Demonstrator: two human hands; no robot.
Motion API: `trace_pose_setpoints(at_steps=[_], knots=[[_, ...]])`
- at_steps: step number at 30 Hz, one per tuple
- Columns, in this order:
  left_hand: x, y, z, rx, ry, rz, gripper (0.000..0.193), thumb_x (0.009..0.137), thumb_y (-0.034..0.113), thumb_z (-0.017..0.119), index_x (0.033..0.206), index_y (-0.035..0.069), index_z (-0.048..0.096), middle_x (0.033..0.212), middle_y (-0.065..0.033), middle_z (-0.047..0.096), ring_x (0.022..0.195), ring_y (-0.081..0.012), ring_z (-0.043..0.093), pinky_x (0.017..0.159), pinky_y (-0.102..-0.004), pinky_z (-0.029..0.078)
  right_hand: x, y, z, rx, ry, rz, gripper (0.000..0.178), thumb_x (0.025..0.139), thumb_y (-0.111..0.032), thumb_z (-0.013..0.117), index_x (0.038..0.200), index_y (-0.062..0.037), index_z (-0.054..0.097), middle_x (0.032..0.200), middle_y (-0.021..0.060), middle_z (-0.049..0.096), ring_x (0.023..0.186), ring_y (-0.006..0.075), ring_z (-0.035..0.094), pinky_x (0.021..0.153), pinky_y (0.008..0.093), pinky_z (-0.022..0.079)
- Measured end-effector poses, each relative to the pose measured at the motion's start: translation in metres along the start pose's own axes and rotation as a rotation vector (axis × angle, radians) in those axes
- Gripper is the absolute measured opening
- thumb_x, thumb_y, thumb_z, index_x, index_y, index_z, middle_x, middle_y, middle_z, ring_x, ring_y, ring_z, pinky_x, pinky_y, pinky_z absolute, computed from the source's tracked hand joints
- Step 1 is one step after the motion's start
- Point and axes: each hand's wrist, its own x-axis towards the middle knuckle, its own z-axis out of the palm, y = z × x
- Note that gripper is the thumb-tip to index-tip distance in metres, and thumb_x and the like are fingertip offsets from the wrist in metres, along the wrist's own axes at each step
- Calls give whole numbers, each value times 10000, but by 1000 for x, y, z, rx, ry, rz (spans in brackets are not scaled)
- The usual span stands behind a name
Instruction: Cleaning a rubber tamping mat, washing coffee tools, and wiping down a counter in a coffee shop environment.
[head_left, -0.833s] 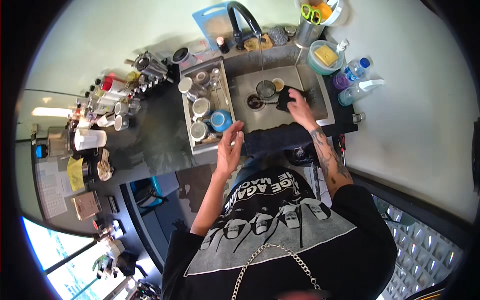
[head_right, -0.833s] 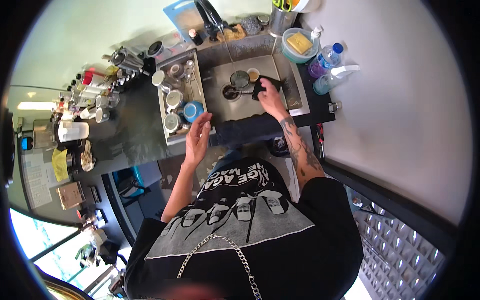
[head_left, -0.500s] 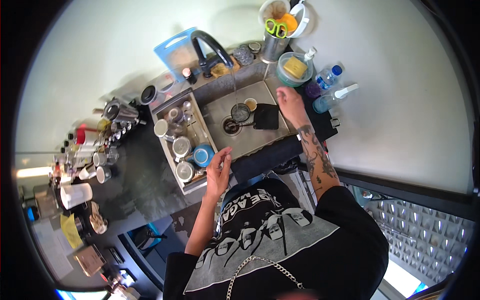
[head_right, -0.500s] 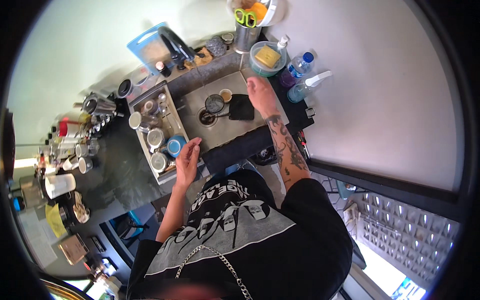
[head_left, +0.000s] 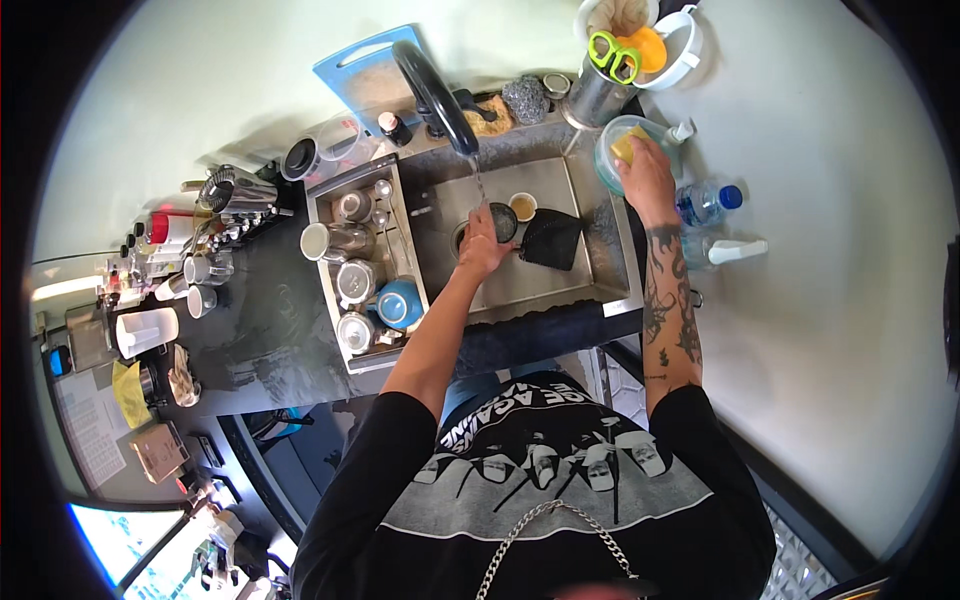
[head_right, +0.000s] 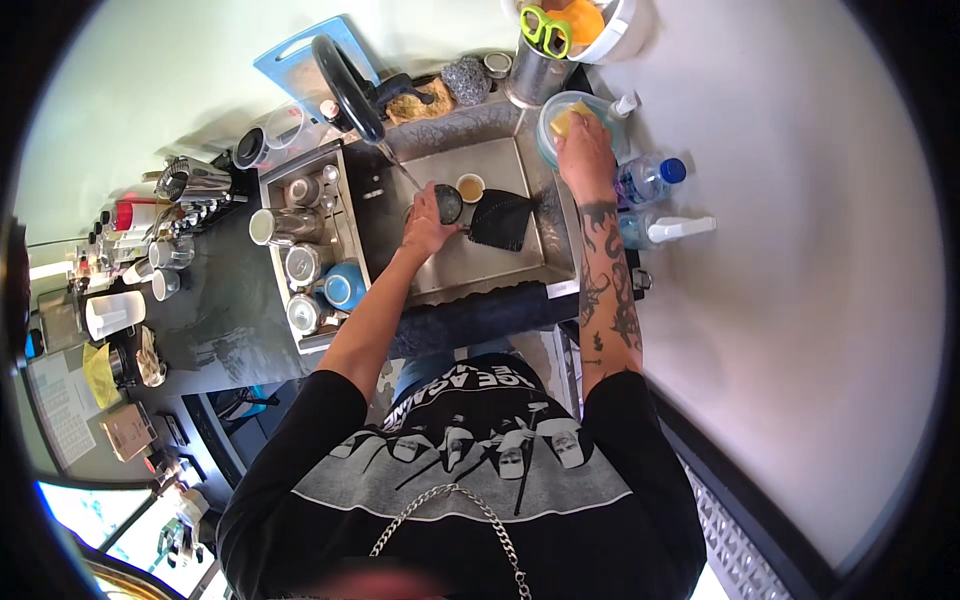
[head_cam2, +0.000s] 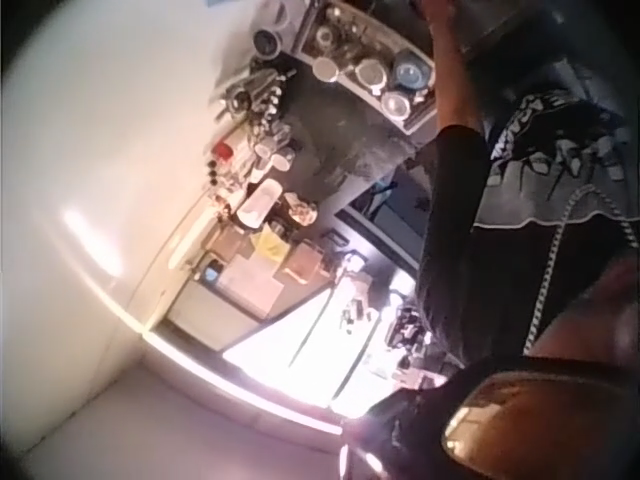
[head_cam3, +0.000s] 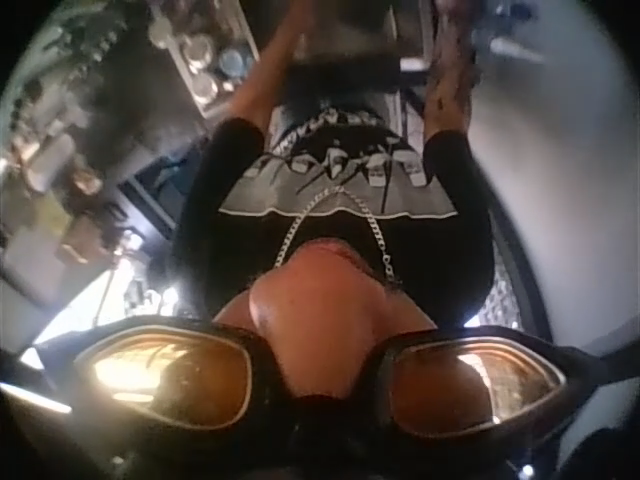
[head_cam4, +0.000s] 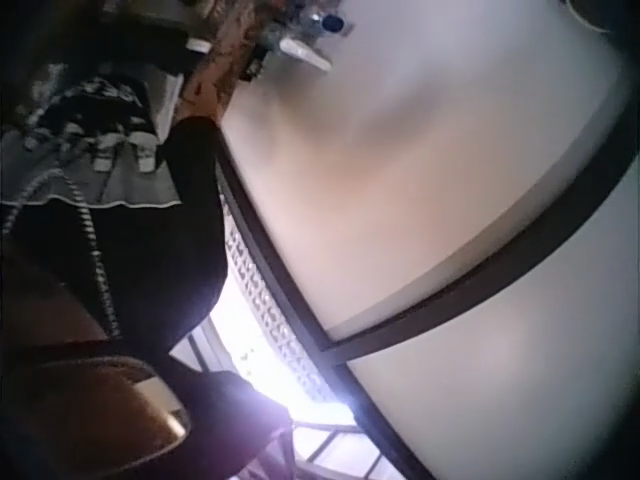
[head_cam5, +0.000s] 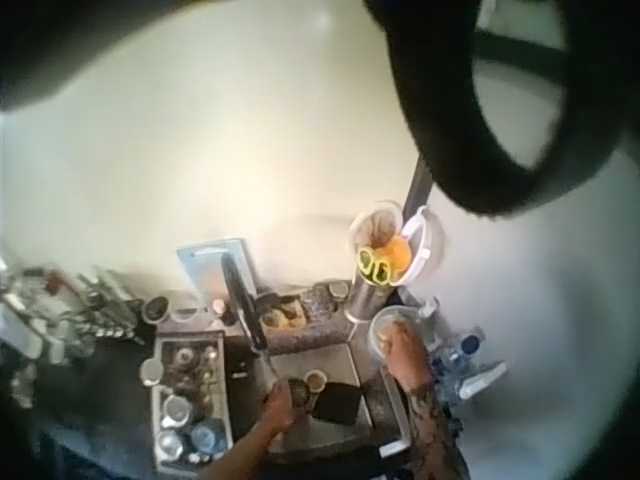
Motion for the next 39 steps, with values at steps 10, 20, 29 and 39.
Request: trace_pose_setpoints(at_steps=[10, 20, 29, 39], knots=[[-13, -10, -25, -184, 180, -3, 961, 784, 598, 860, 1501, 35, 554, 1398, -247, 649, 1262, -369, 662, 1051, -430, 547, 8, -5, -4, 8, -43, 46, 537, 930, -217, 785, 1403, -65, 583, 1396, 160, 557, 1273, 411, 565, 1027, 501, 536], [-6, 16, -30, -1221, -264, -458, 1031, 832, 854, 662, 1489, 69, 544, 1366, -76, 651, 1087, -206, 685, 865, -354, 595, 8, -4, 0, 26, -26, 67, 543, 907, -223, 814, 1381, -103, 580, 1407, 148, 559, 1265, 412, 571, 1049, 519, 510], [-31, 24, -26, -1832, -409, -375, 996, 863, 823, 667, 1481, 57, 514, 1360, -171, 691, 1201, -317, 718, 1047, -484, 590, 16, -9, -6, -65, -15, 76, 487, 920, -245, 771, 1323, -42, 590, 1304, 178, 602, 1190, 403, 621, 958, 497, 569], [-77, 41, -20, -1647, -294, -796, 818, 800, 711, 834, 1339, 140, 602, 1264, -49, 677, 1107, -214, 659, 829, -351, 541, 10, -1, -8, 60, 218, -30, 245, 951, -188, 695, 1155, -62, 642, 1173, 173, 658, 1133, 415, 636, 956, 509, 553]])
